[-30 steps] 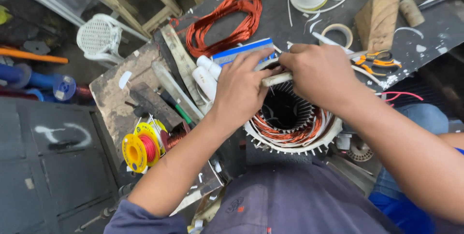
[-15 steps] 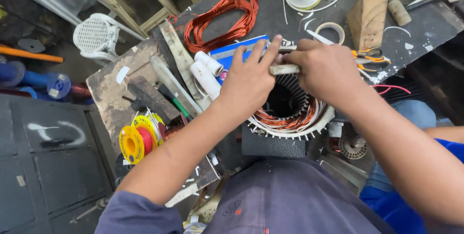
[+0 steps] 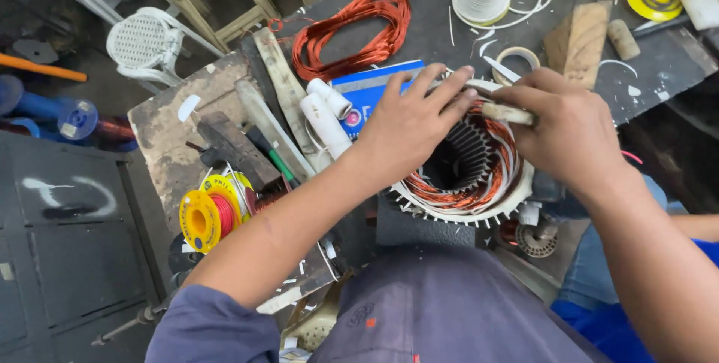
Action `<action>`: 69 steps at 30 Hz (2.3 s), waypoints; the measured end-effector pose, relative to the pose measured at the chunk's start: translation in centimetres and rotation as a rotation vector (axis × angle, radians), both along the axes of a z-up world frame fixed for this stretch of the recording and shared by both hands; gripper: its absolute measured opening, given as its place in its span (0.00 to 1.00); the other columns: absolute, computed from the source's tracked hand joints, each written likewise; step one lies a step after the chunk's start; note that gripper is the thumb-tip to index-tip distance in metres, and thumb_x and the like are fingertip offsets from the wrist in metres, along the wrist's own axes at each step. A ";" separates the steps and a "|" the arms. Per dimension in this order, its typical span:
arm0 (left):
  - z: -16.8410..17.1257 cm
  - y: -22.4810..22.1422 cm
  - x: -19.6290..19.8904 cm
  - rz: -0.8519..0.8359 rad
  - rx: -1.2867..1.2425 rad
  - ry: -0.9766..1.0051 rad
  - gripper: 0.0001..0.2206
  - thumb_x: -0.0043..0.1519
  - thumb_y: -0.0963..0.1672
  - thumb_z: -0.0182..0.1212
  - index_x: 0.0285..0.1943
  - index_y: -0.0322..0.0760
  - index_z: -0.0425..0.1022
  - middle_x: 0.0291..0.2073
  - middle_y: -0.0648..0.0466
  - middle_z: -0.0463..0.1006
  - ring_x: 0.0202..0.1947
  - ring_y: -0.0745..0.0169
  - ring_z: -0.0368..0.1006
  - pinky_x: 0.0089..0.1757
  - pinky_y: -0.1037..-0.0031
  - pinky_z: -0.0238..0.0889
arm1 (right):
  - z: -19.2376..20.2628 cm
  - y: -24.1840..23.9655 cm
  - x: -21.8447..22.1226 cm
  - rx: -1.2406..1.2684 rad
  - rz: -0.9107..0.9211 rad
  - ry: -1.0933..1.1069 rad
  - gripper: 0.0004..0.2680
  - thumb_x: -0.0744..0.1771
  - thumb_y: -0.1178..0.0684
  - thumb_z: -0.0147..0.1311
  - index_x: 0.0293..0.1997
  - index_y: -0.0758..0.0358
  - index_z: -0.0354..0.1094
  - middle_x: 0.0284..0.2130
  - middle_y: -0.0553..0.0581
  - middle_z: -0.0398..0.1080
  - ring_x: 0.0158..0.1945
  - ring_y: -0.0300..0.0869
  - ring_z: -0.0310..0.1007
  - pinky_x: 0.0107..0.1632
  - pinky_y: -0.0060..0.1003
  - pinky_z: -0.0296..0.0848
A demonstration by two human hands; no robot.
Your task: Seating copper wire windings into the slots of a motor stator using a wooden tool and hands.
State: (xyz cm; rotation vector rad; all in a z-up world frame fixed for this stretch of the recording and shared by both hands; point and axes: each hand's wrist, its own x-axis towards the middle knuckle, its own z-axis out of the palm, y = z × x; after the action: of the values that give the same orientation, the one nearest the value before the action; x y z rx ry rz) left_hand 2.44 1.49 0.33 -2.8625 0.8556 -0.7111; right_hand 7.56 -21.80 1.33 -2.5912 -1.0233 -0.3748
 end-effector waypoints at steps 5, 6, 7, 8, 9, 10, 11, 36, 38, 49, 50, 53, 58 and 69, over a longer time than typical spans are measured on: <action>-0.2 -0.1 0.9 -0.007 0.071 0.101 0.24 0.60 0.43 0.57 0.68 0.51 0.68 0.69 0.54 0.61 0.63 0.48 0.60 0.53 0.54 0.59 | -0.6 0.3 0.3 -0.093 -0.031 -0.047 0.10 0.65 0.43 0.63 0.49 0.47 0.78 0.38 0.47 0.69 0.31 0.50 0.74 0.27 0.48 0.70; -0.3 0.0 0.7 -0.008 0.102 0.110 0.27 0.59 0.44 0.59 0.71 0.54 0.64 0.70 0.54 0.60 0.63 0.49 0.60 0.54 0.55 0.59 | -1.1 0.4 0.2 -0.083 -0.010 -0.051 0.09 0.66 0.45 0.63 0.48 0.50 0.77 0.38 0.47 0.68 0.28 0.50 0.72 0.24 0.47 0.68; -0.4 0.0 0.8 -0.008 0.103 0.116 0.27 0.59 0.44 0.59 0.71 0.54 0.64 0.70 0.54 0.60 0.63 0.49 0.60 0.54 0.55 0.59 | -0.8 0.5 0.3 -0.082 -0.010 -0.046 0.09 0.66 0.45 0.63 0.48 0.50 0.77 0.38 0.47 0.68 0.28 0.50 0.72 0.24 0.47 0.68; -0.7 -0.2 0.9 -0.006 0.105 0.136 0.26 0.60 0.44 0.58 0.70 0.53 0.66 0.70 0.53 0.59 0.63 0.48 0.59 0.54 0.52 0.59 | -0.5 0.5 0.2 -0.053 0.005 -0.006 0.09 0.65 0.50 0.62 0.49 0.48 0.77 0.38 0.48 0.68 0.32 0.49 0.72 0.27 0.46 0.68; -1.0 -0.4 1.0 -0.003 0.107 0.156 0.25 0.60 0.44 0.57 0.70 0.51 0.67 0.70 0.52 0.57 0.64 0.47 0.58 0.55 0.50 0.58 | -0.3 0.5 0.1 -0.023 0.020 0.034 0.11 0.65 0.55 0.61 0.51 0.47 0.76 0.39 0.49 0.67 0.35 0.48 0.73 0.29 0.45 0.69; -1.1 -0.8 0.9 -0.003 0.101 0.167 0.25 0.60 0.44 0.57 0.70 0.51 0.67 0.70 0.52 0.57 0.64 0.47 0.58 0.55 0.50 0.58 | -0.6 0.2 0.3 -0.029 0.021 0.045 0.11 0.65 0.55 0.61 0.51 0.47 0.76 0.39 0.49 0.67 0.35 0.48 0.73 0.29 0.45 0.69; -1.2 -1.1 0.8 -0.003 0.128 0.150 0.24 0.62 0.45 0.55 0.70 0.48 0.66 0.70 0.50 0.58 0.64 0.45 0.59 0.54 0.49 0.59 | -0.9 -0.1 0.5 -0.013 0.005 0.114 0.08 0.66 0.55 0.61 0.49 0.50 0.77 0.38 0.50 0.66 0.34 0.50 0.71 0.29 0.47 0.67; -1.3 -2.0 2.5 -0.233 0.037 0.304 0.24 0.60 0.44 0.55 0.67 0.60 0.66 0.71 0.54 0.51 0.69 0.45 0.47 0.58 0.36 0.50 | 0.9 -0.7 -2.7 -0.386 -0.317 0.217 0.14 0.59 0.56 0.49 0.46 0.46 0.73 0.37 0.47 0.72 0.41 0.54 0.75 0.35 0.51 0.73; -1.6 -2.0 2.7 -0.249 0.012 0.305 0.23 0.59 0.43 0.55 0.64 0.60 0.68 0.70 0.54 0.51 0.69 0.45 0.47 0.58 0.36 0.50 | 1.1 -0.7 -2.8 -0.428 -0.328 0.248 0.13 0.58 0.56 0.49 0.44 0.47 0.72 0.36 0.47 0.71 0.41 0.55 0.74 0.36 0.52 0.73; -1.8 -1.6 1.9 -0.264 -0.070 0.118 0.21 0.65 0.43 0.50 0.69 0.54 0.65 0.67 0.53 0.60 0.66 0.49 0.56 0.57 0.44 0.55 | 1.1 -2.1 -3.7 -0.210 -0.118 0.118 0.13 0.62 0.55 0.60 0.51 0.51 0.76 0.39 0.51 0.73 0.41 0.49 0.76 0.38 0.43 0.73; -1.6 -1.5 1.6 -0.310 -0.069 0.042 0.20 0.64 0.44 0.53 0.66 0.54 0.68 0.65 0.56 0.63 0.64 0.52 0.58 0.56 0.47 0.56 | 1.3 -1.8 -4.4 -0.179 -0.148 0.134 0.10 0.63 0.55 0.61 0.48 0.51 0.77 0.38 0.51 0.72 0.39 0.48 0.75 0.39 0.42 0.72; -1.6 -1.8 1.6 -0.411 -0.051 0.016 0.16 0.62 0.45 0.56 0.60 0.52 0.73 0.61 0.60 0.67 0.62 0.53 0.58 0.54 0.48 0.57 | 1.4 -1.6 -5.7 -0.228 -0.244 0.199 0.08 0.62 0.54 0.60 0.43 0.49 0.77 0.33 0.50 0.72 0.39 0.48 0.75 0.40 0.44 0.71; -1.9 -2.8 2.2 -0.456 0.021 0.093 0.15 0.61 0.46 0.56 0.57 0.53 0.76 0.62 0.62 0.64 0.62 0.51 0.56 0.54 0.46 0.57 | 1.6 -1.2 -5.6 -0.363 -0.352 0.314 0.09 0.59 0.54 0.53 0.40 0.48 0.73 0.31 0.49 0.71 0.39 0.55 0.74 0.36 0.54 0.71; -1.5 -2.4 2.1 -0.521 -0.101 0.045 0.06 0.58 0.44 0.58 0.37 0.52 0.81 0.47 0.64 0.71 0.54 0.56 0.63 0.45 0.52 0.57 | 1.9 -1.1 -4.9 -0.363 -0.294 0.452 0.07 0.58 0.56 0.50 0.36 0.54 0.68 0.34 0.53 0.74 0.38 0.58 0.74 0.39 0.52 0.69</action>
State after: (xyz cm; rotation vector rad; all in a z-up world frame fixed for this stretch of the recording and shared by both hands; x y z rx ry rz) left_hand 4.52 -0.93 -1.18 -2.7592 1.6465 -0.7454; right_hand 2.67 -22.86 3.23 -2.9523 -0.5953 0.3573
